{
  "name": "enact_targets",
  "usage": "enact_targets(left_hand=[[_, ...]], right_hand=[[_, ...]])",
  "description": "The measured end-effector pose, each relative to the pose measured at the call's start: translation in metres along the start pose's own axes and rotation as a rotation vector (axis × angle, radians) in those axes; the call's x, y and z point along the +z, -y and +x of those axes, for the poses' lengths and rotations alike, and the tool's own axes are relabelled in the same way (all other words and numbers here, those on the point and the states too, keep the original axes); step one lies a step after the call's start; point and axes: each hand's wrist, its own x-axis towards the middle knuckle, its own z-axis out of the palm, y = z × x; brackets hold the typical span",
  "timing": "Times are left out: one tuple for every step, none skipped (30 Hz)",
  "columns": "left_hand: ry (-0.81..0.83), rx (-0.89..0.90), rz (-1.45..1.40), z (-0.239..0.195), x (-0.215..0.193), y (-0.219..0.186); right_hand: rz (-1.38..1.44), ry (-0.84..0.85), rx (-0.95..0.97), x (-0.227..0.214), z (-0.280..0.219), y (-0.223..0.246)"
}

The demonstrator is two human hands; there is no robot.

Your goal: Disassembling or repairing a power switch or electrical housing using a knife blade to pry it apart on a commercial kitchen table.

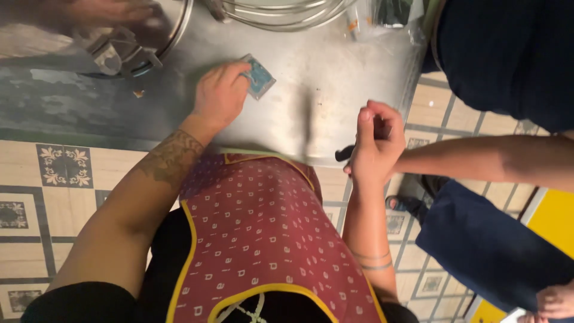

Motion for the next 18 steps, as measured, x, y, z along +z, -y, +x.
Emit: enact_targets(left_hand=[[-0.025,-0.011,-0.005,0.004,-0.004,0.001],[-0.050,-0.021,-0.010,0.009,-0.008,0.002],[-0.033,-0.010,-0.027,0.007,-0.005,0.005],[-0.017,-0.033,-0.031,0.005,-0.003,0.009],[-0.027,-0.072,-0.007,0.006,-0.002,0.016],[-0.035,-0.077,0.004,0.008,-0.007,0.012],[-0.072,-0.073,-0.034,0.013,-0.012,0.012],[-0.108,-0.068,-0.072,0.017,-0.017,0.011],[-0.103,-0.069,-0.073,0.020,-0.024,0.006],[-0.098,-0.101,-0.122,0.022,-0.032,0.001],[-0.104,-0.133,-0.163,0.028,-0.039,-0.001],[-0.109,-0.133,-0.157,0.028,-0.036,-0.002],[-0.150,-0.279,-0.302,0.025,-0.033,-0.006],[-0.192,-0.424,-0.447,0.023,-0.030,-0.009],[-0.201,-0.424,-0.442,0.013,-0.022,-0.012],[-0.177,-0.762,-0.901,0.005,-0.014,-0.015],[-0.128,-1.080,-1.370,-0.001,-0.005,-0.016],[-0.133,-1.068,-1.370,0.010,-0.019,-0.028]], right_hand=[[-0.011,0.013,-0.062,-0.003,0.000,-0.011],[-0.022,0.026,-0.124,-0.006,0.001,-0.022],[-0.028,0.006,-0.107,-0.008,-0.002,-0.020],[-0.012,0.015,-0.049,-0.009,-0.006,-0.019],[0.015,0.053,-0.018,-0.006,0.003,-0.017],[0.019,0.064,-0.027,-0.007,0.005,-0.020],[0.023,0.060,-0.030,-0.007,0.005,-0.023],[0.027,0.057,-0.033,-0.007,0.004,-0.026],[0.026,0.057,-0.028,-0.008,0.003,-0.026],[0.098,0.068,0.018,-0.008,0.002,-0.026],[0.173,0.086,0.054,-0.006,0.007,-0.025],[0.177,0.092,0.048,-0.003,0.010,-0.024],[0.169,0.103,0.068,-0.002,0.009,-0.023],[0.161,0.115,0.088,-0.001,0.008,-0.021],[0.163,0.121,0.081,0.003,0.008,-0.023],[0.145,0.148,0.134,0.007,0.008,-0.024],[0.131,0.168,0.185,0.011,0.009,-0.026],[0.135,0.168,0.174,0.019,0.008,-0.019]])
